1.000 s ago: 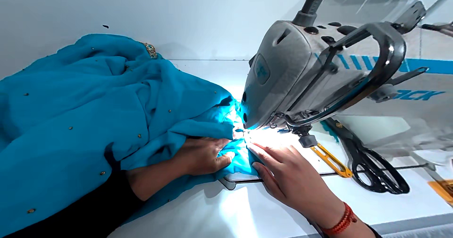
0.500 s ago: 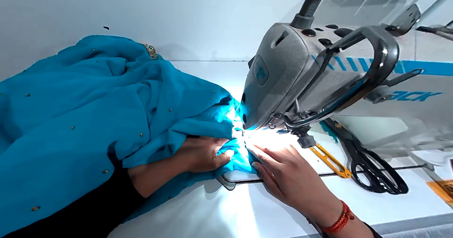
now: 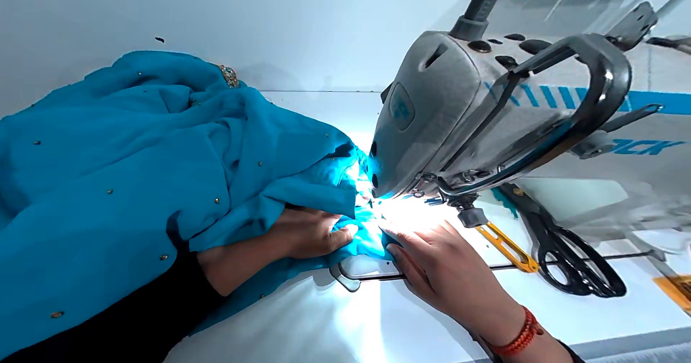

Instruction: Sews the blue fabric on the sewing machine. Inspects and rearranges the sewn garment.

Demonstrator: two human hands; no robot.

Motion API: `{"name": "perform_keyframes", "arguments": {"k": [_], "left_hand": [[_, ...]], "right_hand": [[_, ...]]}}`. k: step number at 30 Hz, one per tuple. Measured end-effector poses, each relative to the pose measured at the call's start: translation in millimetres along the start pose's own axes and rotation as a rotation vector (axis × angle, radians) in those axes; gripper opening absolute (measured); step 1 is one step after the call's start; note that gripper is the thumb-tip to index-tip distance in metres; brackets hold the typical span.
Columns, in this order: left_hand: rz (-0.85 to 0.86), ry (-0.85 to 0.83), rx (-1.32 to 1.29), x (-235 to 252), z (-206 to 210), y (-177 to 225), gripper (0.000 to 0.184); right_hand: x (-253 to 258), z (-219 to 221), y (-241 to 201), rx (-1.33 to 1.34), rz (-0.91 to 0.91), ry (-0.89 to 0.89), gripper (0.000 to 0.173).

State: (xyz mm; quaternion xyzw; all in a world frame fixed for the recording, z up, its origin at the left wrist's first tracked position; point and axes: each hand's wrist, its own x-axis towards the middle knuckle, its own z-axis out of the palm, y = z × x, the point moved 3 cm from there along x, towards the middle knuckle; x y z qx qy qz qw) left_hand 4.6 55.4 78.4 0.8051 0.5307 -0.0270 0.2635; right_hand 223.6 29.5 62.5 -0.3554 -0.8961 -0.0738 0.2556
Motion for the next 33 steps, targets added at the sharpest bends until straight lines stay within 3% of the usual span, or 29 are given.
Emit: {"name": "perform_keyframes", "arguments": {"k": [20,33], "left_hand": [[-0.186,-0.135,-0.075,-9,-12,17,0.051],[-0.211,-0.141,-0.09,-12,-12,18,0.052]], "right_hand": [[0,1,1,0.006,0.017,-0.017,0.037],[-1,-1,2,0.026,0.05,0.001,0.037]]}}
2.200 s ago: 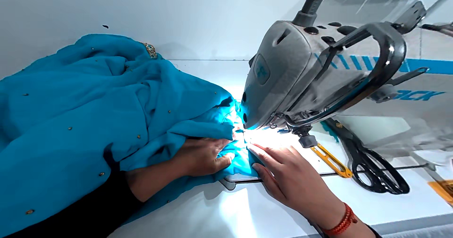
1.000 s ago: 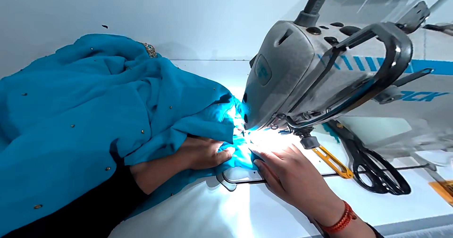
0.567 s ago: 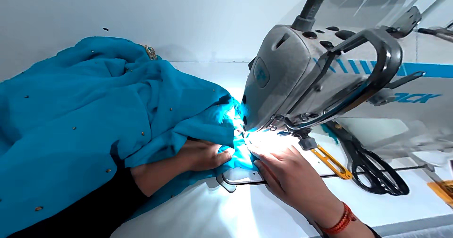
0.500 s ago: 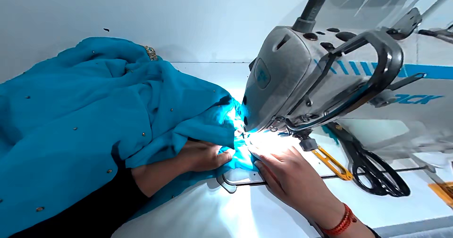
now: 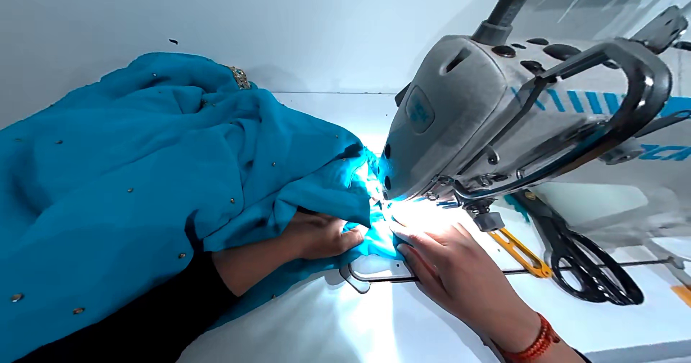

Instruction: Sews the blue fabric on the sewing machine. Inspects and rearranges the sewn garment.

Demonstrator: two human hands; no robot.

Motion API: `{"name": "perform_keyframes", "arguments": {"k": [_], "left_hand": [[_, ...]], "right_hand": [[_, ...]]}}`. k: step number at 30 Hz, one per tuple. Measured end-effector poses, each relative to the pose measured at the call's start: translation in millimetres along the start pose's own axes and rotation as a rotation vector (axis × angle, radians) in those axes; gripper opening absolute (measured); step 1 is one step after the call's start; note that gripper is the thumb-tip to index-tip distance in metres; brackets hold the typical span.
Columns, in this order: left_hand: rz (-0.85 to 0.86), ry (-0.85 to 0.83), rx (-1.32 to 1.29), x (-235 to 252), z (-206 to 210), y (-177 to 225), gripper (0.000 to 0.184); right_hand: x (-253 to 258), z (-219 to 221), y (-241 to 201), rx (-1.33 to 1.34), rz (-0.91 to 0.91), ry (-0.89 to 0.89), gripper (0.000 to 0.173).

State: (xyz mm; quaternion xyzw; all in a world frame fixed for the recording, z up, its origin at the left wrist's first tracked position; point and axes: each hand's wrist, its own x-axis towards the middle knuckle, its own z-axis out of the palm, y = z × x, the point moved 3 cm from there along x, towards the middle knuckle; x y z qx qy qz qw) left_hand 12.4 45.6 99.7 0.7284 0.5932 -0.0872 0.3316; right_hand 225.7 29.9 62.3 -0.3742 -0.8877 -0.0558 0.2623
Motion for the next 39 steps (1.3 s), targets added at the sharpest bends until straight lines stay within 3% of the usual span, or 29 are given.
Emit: {"name": "perform_keyframes", "arguments": {"k": [26,30,39], "left_hand": [[-0.088,-0.034,0.057,-1.2,1.1,3.4,0.056],[-0.051,0.031,0.067,1.3,3.9,0.0,0.053],[-0.037,-0.021,0.029,2.5,3.2,0.1,0.055]], "right_hand": [[0.4,2.8,0.2,-0.034,-0.008,0.002,0.036],[0.6,2.4,0.2,-0.029,-0.006,-0.002,0.036],[0.4,2.5,0.9,-0.029,-0.01,-0.001,0.036]]}}
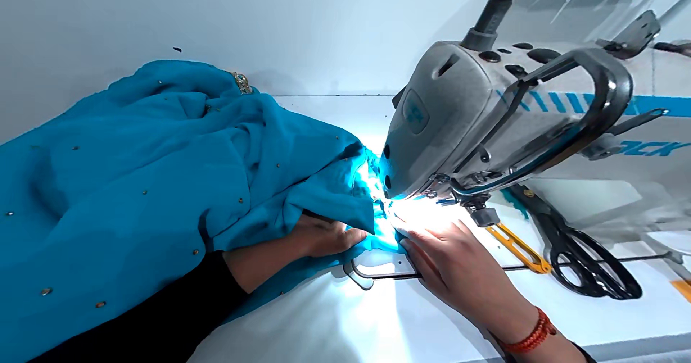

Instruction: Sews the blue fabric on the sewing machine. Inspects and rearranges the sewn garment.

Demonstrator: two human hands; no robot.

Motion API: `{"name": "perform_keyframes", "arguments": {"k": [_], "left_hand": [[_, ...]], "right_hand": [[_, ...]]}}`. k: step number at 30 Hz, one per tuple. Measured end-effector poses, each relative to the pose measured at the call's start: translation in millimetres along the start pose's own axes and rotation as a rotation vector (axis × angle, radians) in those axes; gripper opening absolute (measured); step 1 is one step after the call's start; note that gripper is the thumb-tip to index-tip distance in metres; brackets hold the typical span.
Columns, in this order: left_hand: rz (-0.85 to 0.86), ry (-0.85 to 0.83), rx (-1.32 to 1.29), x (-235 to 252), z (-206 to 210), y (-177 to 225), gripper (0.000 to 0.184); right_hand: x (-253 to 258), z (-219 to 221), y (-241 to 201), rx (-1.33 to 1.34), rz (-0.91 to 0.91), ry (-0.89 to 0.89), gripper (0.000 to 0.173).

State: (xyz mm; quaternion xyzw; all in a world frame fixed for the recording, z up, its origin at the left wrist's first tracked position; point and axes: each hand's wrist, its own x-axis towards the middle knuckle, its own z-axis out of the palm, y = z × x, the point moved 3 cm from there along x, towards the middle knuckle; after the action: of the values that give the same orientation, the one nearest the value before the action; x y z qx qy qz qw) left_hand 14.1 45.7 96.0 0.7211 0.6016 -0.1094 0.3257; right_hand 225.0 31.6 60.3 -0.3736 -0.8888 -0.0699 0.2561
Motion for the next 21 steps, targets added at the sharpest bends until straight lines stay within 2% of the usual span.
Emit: {"name": "perform_keyframes", "arguments": {"k": [6,12,16,21], "left_hand": [[0.062,0.087,0.017,-1.3,-1.0,1.5,0.048],[-0.069,0.018,0.092,6.8,-0.4,1.6,0.047],[0.063,0.078,0.045,4.5,-1.3,1.0,0.047],[0.05,0.098,0.068,4.1,-0.9,0.7,0.049]], "right_hand": [[-1.4,-0.8,-0.2,-0.009,0.007,-0.011,0.037],[-0.1,-0.2,-0.2,-0.024,0.009,0.007,0.037],[0.9,0.9,-0.6,-0.016,0.014,-0.001,0.035],[0.0,-1.3,0.3,-0.027,-0.009,0.0,0.035]]}}
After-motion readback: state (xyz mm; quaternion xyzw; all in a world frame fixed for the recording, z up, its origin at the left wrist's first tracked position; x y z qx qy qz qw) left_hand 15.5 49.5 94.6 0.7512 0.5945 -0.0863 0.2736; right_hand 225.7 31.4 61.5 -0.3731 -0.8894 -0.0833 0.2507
